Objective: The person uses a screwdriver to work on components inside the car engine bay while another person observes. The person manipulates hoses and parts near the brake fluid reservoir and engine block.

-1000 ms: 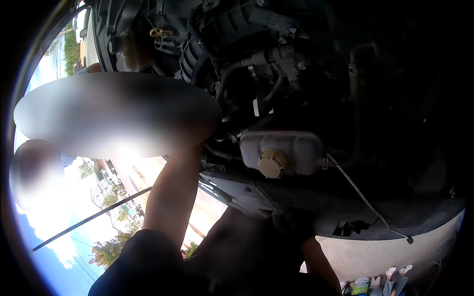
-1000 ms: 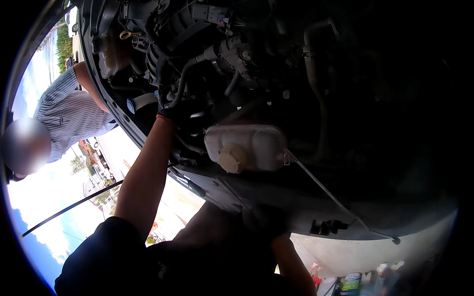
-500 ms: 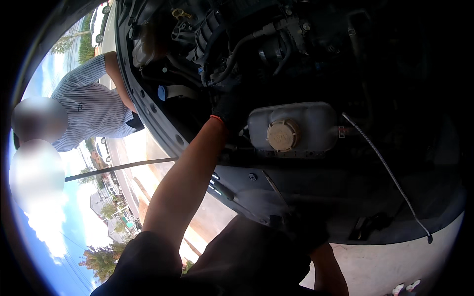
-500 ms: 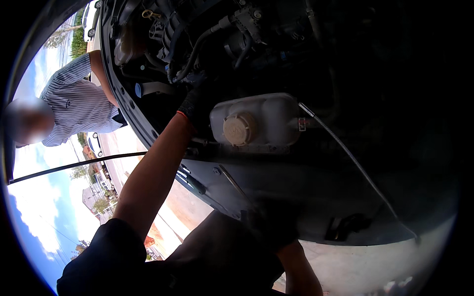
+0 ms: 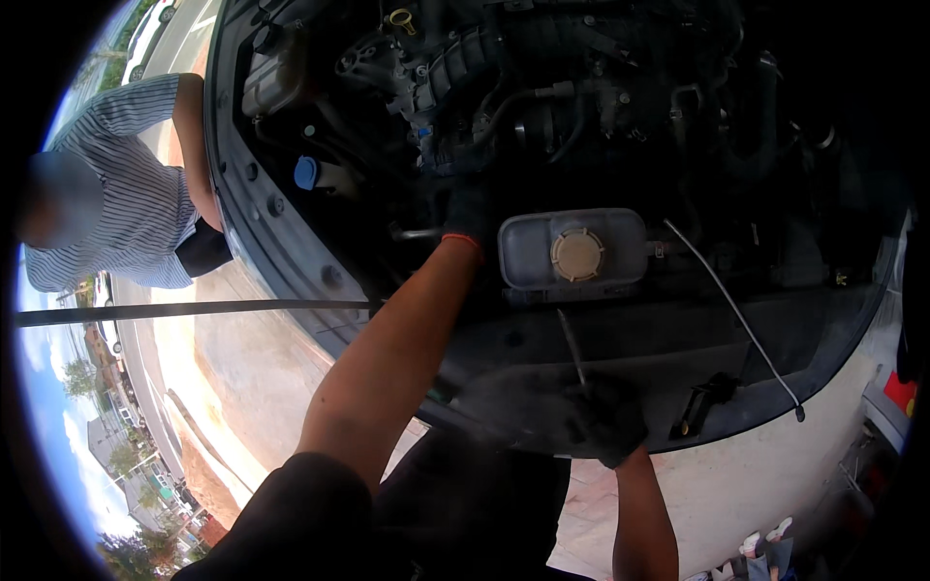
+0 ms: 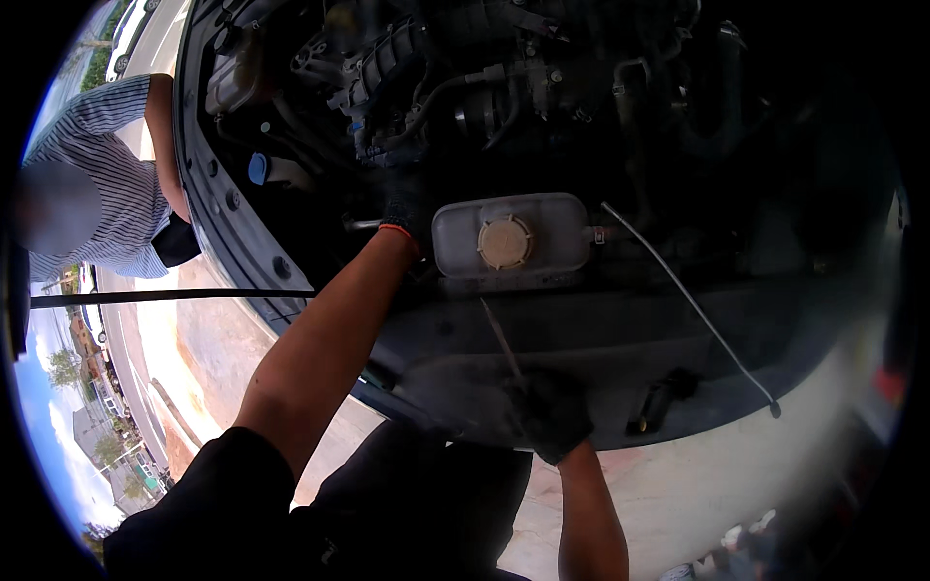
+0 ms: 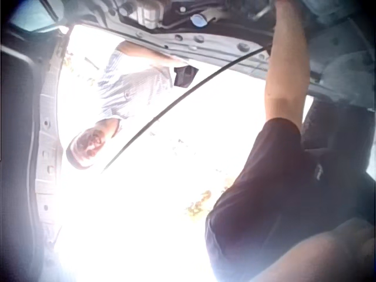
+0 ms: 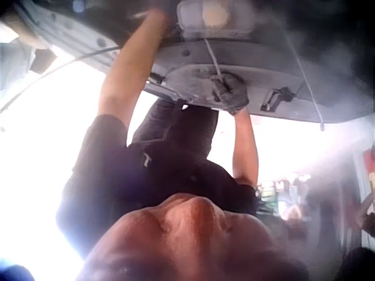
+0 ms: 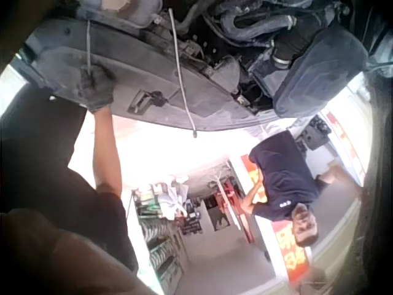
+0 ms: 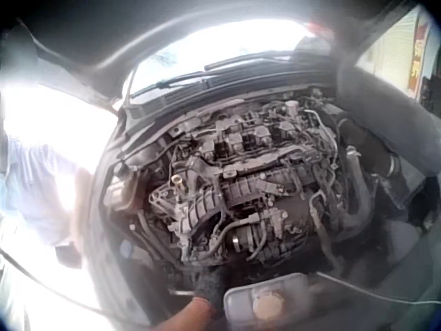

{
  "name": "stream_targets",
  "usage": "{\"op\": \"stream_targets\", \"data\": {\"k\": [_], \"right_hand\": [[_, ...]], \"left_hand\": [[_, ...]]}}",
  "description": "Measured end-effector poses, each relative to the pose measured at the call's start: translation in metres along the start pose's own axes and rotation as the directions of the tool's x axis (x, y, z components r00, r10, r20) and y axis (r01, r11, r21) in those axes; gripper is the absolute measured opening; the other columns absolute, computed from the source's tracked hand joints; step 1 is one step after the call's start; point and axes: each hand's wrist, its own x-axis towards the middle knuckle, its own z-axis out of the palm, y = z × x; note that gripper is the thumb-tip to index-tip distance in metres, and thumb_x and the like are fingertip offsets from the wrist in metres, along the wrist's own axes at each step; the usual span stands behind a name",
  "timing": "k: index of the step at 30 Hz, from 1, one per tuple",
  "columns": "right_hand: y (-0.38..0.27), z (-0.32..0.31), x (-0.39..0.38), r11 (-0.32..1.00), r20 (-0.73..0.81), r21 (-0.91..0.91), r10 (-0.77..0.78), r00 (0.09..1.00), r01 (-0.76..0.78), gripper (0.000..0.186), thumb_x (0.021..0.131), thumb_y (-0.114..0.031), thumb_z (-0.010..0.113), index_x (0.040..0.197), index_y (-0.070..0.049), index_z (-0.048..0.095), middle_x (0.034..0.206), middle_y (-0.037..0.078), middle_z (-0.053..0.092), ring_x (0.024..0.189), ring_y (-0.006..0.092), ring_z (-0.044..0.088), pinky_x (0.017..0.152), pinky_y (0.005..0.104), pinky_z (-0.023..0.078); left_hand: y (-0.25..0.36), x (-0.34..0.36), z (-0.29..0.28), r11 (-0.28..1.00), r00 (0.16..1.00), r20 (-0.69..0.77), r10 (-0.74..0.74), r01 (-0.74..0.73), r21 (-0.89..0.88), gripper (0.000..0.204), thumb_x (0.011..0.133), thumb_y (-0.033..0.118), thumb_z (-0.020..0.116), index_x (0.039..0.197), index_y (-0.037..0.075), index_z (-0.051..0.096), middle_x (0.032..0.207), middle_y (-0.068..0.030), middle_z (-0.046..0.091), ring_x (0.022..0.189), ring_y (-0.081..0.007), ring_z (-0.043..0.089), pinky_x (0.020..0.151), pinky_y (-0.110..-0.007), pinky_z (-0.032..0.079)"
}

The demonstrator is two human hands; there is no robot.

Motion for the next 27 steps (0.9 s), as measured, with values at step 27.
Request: {"op": "stream_targets", "data": {"k": [27], "right_hand": [[-0.150, -0.046, -0.034, 0.950, -0.041, -0.104, 0.292, 0.956, -0.295, 0.037, 0.088, 0.000, 0.059, 0.125, 0.000, 0.054, 0.078, 0.007, 0.062, 0.054, 0.0158, 0.062, 0.038, 0.0257, 0.042]], "left_hand": [[0.020, 0.061, 0.051, 0.691, 0.944, 0.306, 0.125, 0.139, -0.710, 0.062, 0.088, 0.031, 0.061, 0.146, 0.021, 0.044, 0.153, -0.0173, 0.033, 0.144, -0.0392, 0.026, 0.120, -0.049, 0.020]]}}
